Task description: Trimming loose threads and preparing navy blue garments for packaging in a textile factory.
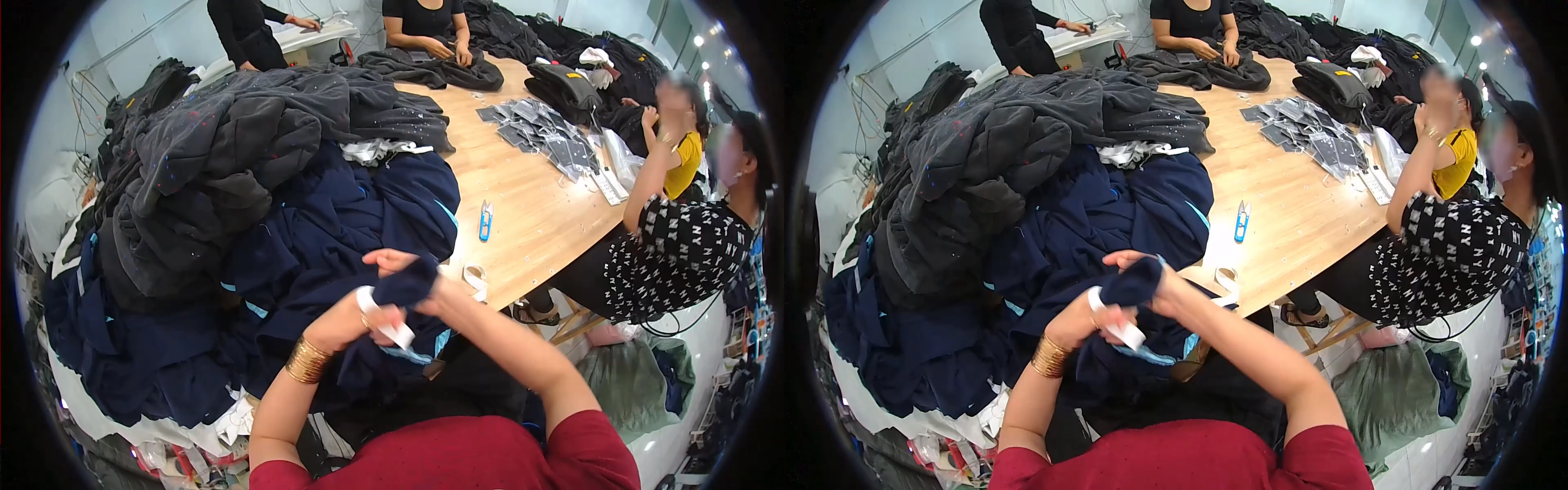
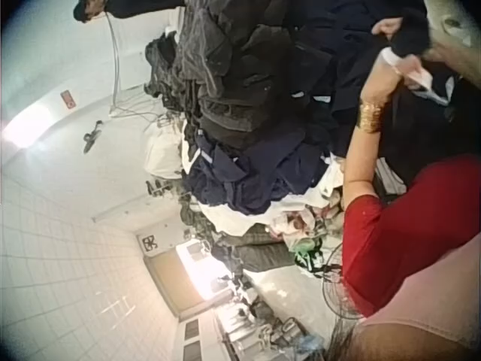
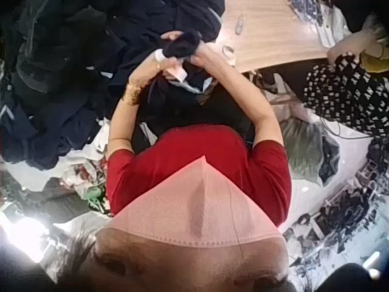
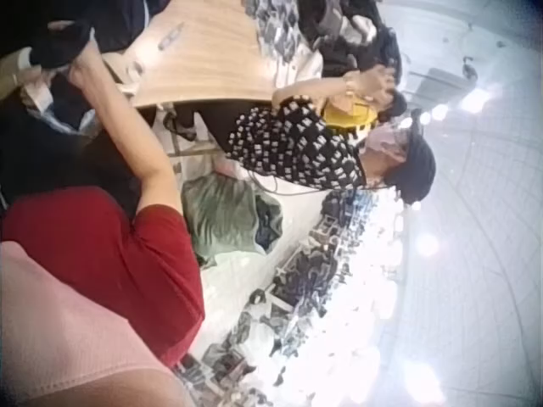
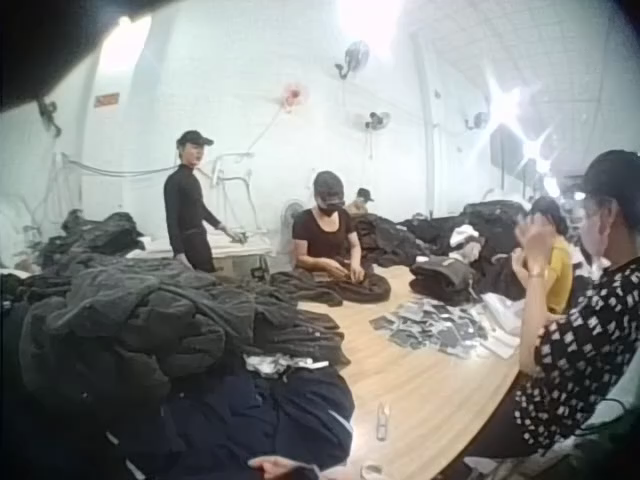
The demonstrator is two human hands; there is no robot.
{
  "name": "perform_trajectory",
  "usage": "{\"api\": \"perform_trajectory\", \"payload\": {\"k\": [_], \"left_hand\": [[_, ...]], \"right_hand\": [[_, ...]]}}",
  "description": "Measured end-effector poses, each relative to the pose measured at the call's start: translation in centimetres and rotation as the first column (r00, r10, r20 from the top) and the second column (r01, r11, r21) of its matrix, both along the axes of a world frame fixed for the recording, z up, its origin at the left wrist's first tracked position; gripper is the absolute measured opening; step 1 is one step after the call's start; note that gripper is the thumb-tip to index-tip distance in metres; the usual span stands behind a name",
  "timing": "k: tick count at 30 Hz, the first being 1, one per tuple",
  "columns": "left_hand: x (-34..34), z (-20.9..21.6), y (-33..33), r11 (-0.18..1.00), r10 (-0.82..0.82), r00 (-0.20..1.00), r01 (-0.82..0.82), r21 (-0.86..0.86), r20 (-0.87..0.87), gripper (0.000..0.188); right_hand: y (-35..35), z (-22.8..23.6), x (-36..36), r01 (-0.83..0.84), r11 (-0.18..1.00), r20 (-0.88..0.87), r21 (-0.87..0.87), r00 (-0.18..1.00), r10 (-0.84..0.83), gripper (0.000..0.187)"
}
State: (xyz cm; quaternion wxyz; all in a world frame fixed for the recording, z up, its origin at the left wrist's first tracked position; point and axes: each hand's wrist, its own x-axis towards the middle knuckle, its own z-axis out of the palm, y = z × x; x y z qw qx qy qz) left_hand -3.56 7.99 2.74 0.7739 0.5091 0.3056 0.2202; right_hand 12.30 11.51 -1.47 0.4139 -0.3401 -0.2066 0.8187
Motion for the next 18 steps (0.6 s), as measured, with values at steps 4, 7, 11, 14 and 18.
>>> {"api": "perform_trajectory", "payload": {"k": [4,7,11,14,18], "left_hand": [[-1.5,-3.7,1.5,0.93,0.208,0.934,-0.096,-0.355,0.292,0.03],[-1.8,-5.4,1.4,0.899,0.185,0.959,-0.076,-0.43,0.216,0.028],[-2.4,-5.8,2.0,0.853,0.146,0.985,-0.077,-0.516,0.094,0.026],[-1.8,-5.4,1.7,0.985,0.095,0.971,-0.123,-0.117,-0.221,0.023],[-1.5,-5.1,2.1,0.98,0.172,0.913,-0.196,-0.027,-0.37,0.024]], "right_hand": [[-3.3,-1.6,-0.4,-0.113,0.928,0.439,0.354,0.897,-0.058,0.016],[-3.5,-2.1,0.1,-0.359,0.766,0.72,0.534,0.667,-0.19,0.022],[-4.1,-2.6,0.8,-0.592,0.538,0.789,0.6,0.549,-0.277,0.019],[-5.1,-2.9,0.7,-0.729,0.389,0.763,0.564,0.278,-0.584,0.011],[-5.6,-1.9,1.4,-0.851,0.078,0.44,0.519,0.188,-0.878,0.008]]}}
